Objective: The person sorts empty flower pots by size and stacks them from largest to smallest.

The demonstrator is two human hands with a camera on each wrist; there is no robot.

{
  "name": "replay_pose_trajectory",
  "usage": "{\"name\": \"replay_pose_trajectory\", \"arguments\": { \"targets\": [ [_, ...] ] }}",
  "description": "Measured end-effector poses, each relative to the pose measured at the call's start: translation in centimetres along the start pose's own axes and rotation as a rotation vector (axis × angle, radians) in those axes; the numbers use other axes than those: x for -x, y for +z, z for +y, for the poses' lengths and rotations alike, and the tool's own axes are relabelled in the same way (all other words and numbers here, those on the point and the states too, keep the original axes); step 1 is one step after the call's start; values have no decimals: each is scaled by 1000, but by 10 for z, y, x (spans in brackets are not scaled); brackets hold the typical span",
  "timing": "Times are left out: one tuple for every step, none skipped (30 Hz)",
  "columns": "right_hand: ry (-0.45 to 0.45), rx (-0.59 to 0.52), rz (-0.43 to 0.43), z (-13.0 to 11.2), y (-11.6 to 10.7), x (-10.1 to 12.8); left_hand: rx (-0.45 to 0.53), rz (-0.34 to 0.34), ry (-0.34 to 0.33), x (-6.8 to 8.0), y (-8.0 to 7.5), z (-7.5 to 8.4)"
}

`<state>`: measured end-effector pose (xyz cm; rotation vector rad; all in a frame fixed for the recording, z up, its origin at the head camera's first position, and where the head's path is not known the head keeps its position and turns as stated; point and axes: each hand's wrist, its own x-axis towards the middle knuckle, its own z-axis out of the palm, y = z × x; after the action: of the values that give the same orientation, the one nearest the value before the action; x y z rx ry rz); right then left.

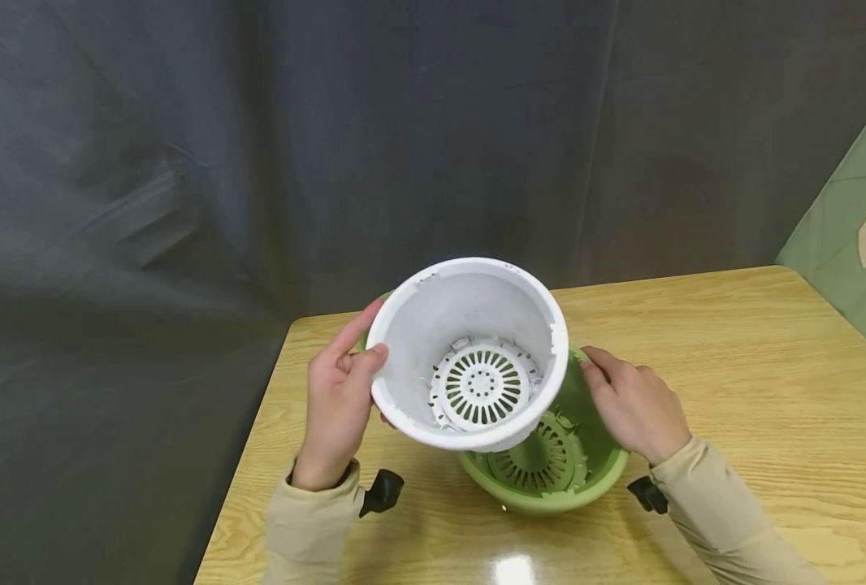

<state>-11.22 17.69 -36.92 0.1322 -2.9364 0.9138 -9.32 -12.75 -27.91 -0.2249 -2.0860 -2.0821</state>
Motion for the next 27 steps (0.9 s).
{"name": "replay_pose_trajectory", "arguments": {
  "targets": [
    [1, 1, 0, 0, 0, 0, -3, -6, 0, 0, 1, 0],
    [3, 1, -1, 0, 0, 0, -7, -10, 0, 0, 2, 0],
    [4, -1, -3, 0, 0, 0, -9, -12, -1, 0, 3, -1],
    [6, -2, -5, 0, 0, -1, -9, -15, -3, 0, 4, -1],
    [8, -2, -6, 1, 0, -1, -10, -20, -5, 0, 5, -1],
    [9, -1, -5, 1, 0, 0, -10, -25, -7, 0, 5, -2],
    [10, -1, -4, 1, 0, 0, -8, -31, -5, 0, 6, -2],
    [12, -2, -3, 1, 0, 0, -6, -37, -4, 0, 7, -3],
    [12, -3, -2, 1, 0, 0, -1, -44, -3, 0, 7, -3],
    [11, -4, 1, 1, 0, 0, 1, -51, -1, 0, 8, -4],
    [11, -6, 3, 1, 0, 0, 2, -59, 2, 0, 9, -4],
    [11, -8, 4, 1, 0, 1, 4, -66, 3, 0, 9, -4],
    [8, -11, 5, 1, 0, 0, 2, -68, 7, 0, 9, -4],
    [4, -15, 6, 0, 0, -2, 0, -71, 9, 0, 9, -4],
    [1, -18, 8, 0, 1, -3, 0, -73, 12, 0, 9, -4],
    [-3, -20, 12, -1, 1, -4, -4, -73, 13, 0, 9, -4],
    [-6, -22, 14, -1, 1, -5, -3, -74, 15, 0, 9, -5],
    [-9, -23, 15, -2, 1, -6, -3, -73, 16, 0, 9, -5],
    [-12, -23, 17, -2, 2, -7, -5, -72, 18, 0, 9, -5],
    [-16, -25, 18, -3, 2, -8, -8, -71, 19, 0, 9, -5],
    [-20, -26, 21, -3, 3, -10, -13, -69, 18, 0, 9, -5],
    [-28, -27, 23, -4, 3, -11, -20, -66, 18, 0, 9, -5],
    [-35, -30, 24, -5, 3, -12, -26, -65, 18, 0, 9, -5],
    [-43, -33, 26, -5, 4, -13, -34, -63, 18, 0, 9, -5],
    [-51, -36, 29, -6, 4, -14, -42, -62, 17, 0, 9, -5],
    [-60, -40, 30, -6, 5, -15, -47, -60, 15, 0, 8, -6],
    [-69, -43, 34, -7, 5, -16, -49, -59, 13, 0, 8, -6]
  ]
}}
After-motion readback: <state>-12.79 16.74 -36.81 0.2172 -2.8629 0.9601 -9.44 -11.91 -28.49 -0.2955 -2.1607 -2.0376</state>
